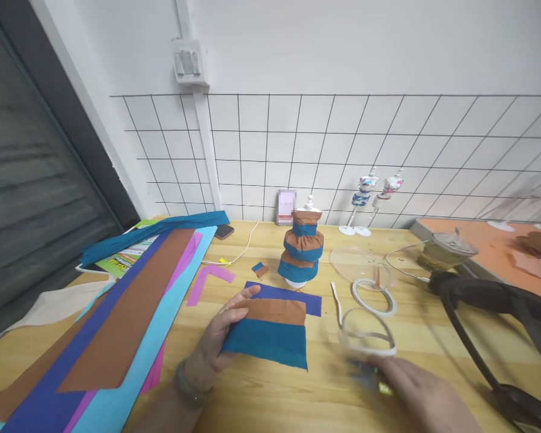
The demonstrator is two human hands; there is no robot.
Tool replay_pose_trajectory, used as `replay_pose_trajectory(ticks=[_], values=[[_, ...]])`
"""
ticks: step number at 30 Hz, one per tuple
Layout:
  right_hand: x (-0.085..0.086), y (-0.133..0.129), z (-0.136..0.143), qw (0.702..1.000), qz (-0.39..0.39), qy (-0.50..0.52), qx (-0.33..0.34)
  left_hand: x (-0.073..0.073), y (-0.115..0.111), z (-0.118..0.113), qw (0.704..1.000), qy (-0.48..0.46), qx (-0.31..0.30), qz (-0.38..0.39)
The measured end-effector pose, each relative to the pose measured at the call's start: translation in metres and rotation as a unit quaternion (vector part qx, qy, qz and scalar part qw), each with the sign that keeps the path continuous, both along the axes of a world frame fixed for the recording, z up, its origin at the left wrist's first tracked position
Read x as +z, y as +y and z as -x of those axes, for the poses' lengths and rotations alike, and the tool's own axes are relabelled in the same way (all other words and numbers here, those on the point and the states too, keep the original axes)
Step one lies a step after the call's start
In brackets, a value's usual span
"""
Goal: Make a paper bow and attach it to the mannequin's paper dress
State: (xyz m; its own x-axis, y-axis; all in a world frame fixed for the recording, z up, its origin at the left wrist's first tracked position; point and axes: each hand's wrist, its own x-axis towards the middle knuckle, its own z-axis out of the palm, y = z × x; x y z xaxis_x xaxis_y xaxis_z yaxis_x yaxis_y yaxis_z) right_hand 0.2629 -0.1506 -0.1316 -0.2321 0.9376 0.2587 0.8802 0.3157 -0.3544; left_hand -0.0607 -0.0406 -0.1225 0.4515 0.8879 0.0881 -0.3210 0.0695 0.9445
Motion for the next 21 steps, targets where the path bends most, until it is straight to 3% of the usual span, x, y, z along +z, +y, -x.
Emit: replay_pose_trajectory(ticks=[5, 9, 12, 15, 18, 20, 21], values=[[-0.003, 0.045, -0.055, 0.977, -0.037, -0.158, -0.137, -0.002, 0.0, 0.003, 0.997, -0.032, -0.033, 0.058], [-0.009, 0.064, -0.066, 0.962, -0.023, -0.192, -0.195, 0.004, -0.002, 0.001, 0.997, -0.032, -0.03, 0.07], [-0.005, 0.061, -0.046, 0.961, -0.074, -0.074, -0.255, 0.01, -0.004, -0.003, 0.993, -0.031, -0.037, 0.103], [0.007, 0.055, -0.005, 0.943, -0.097, 0.177, -0.264, 0.013, -0.006, -0.007, 0.985, -0.037, -0.051, 0.16], [0.019, 0.053, 0.043, 0.903, 0.079, 0.377, -0.188, 0.013, -0.006, -0.009, 0.984, -0.022, -0.053, 0.17], [0.025, 0.053, 0.07, 0.875, 0.188, 0.428, -0.126, 0.011, -0.006, -0.009, 0.985, -0.011, -0.049, 0.165], [0.027, 0.053, 0.08, 0.874, 0.198, 0.431, -0.109, 0.011, -0.006, -0.008, 0.986, -0.01, -0.049, 0.161]])
